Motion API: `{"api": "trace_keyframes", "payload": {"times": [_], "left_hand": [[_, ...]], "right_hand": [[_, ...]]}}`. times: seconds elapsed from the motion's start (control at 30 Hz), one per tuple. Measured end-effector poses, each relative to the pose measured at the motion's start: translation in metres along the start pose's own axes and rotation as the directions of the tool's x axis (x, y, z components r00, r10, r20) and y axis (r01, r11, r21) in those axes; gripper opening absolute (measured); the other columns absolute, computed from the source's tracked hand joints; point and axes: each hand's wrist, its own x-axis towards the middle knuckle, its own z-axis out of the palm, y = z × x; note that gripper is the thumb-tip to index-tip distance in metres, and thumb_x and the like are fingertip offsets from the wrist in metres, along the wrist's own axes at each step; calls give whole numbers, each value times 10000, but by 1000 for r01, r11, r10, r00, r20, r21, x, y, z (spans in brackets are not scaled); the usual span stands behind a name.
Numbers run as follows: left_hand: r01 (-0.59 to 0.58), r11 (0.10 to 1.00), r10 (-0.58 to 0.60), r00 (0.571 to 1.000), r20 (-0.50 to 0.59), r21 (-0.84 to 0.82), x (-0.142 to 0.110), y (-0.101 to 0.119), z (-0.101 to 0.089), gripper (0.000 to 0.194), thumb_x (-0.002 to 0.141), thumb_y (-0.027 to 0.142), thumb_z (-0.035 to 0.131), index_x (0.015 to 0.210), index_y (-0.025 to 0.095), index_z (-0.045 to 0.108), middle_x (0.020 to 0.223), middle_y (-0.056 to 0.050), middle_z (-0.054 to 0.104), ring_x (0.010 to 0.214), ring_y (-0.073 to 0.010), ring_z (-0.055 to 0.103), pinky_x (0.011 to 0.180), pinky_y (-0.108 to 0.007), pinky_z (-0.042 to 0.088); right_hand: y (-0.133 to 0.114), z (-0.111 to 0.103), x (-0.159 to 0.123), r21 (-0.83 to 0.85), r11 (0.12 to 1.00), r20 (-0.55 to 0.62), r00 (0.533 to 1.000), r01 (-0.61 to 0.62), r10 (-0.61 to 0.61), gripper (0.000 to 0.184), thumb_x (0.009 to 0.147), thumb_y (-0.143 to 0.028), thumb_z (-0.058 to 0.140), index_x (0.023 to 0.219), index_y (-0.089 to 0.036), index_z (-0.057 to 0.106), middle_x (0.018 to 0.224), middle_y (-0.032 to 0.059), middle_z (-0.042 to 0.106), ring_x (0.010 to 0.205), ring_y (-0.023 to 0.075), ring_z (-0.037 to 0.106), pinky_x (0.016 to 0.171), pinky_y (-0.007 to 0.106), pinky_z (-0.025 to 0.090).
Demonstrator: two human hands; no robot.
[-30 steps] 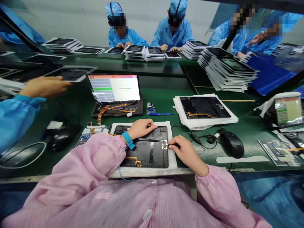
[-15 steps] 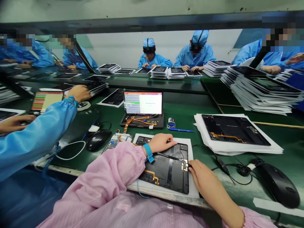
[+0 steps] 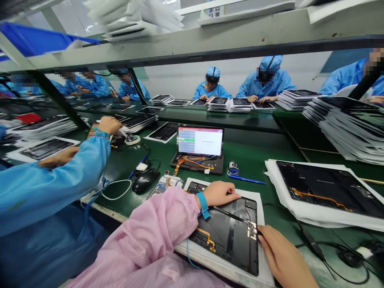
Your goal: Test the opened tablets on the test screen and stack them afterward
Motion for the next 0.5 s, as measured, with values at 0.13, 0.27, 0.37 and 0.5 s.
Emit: {"api": "trace_keyframes", "payload": {"times": [0.13,0.27,0.37,0.5], "left_hand": [[17,999,-19,999,-44,-37,-1,1,-5,469,820,621,388,797,204,601,796,5,652,756,-158,598,586,-240,350],[60,997,-63,996,-59,-41,0,-2,-4,456,805,616,418,778,203,608,792,8,654,750,-153,596,577,-242,339],[71,997,-72,996,-54,-25,2,-6,1,437,795,614,428,762,217,606,783,15,656,732,-155,590,553,-243,323],[58,998,-59,997,-56,-23,4,-9,4,425,793,615,424,765,231,603,796,12,658,729,-158,585,553,-245,330]], "right_hand": [[2,-10,-2,13,998,-22,998,-54,55,279,900,-386,419,1085,-230,557,1025,51,636,911,192,616,786,290,501],[4,-23,5,102,988,93,990,-113,103,300,894,-392,429,1098,-227,572,1003,53,649,852,174,632,732,247,515],[11,-23,16,88,990,77,992,-108,102,359,860,-331,469,1193,-199,500,1094,92,597,788,157,629,703,249,518],[17,-13,27,-19,993,-21,993,-115,115,473,852,-232,401,1321,-199,354,1361,141,393,1046,201,574,828,310,503]]}}
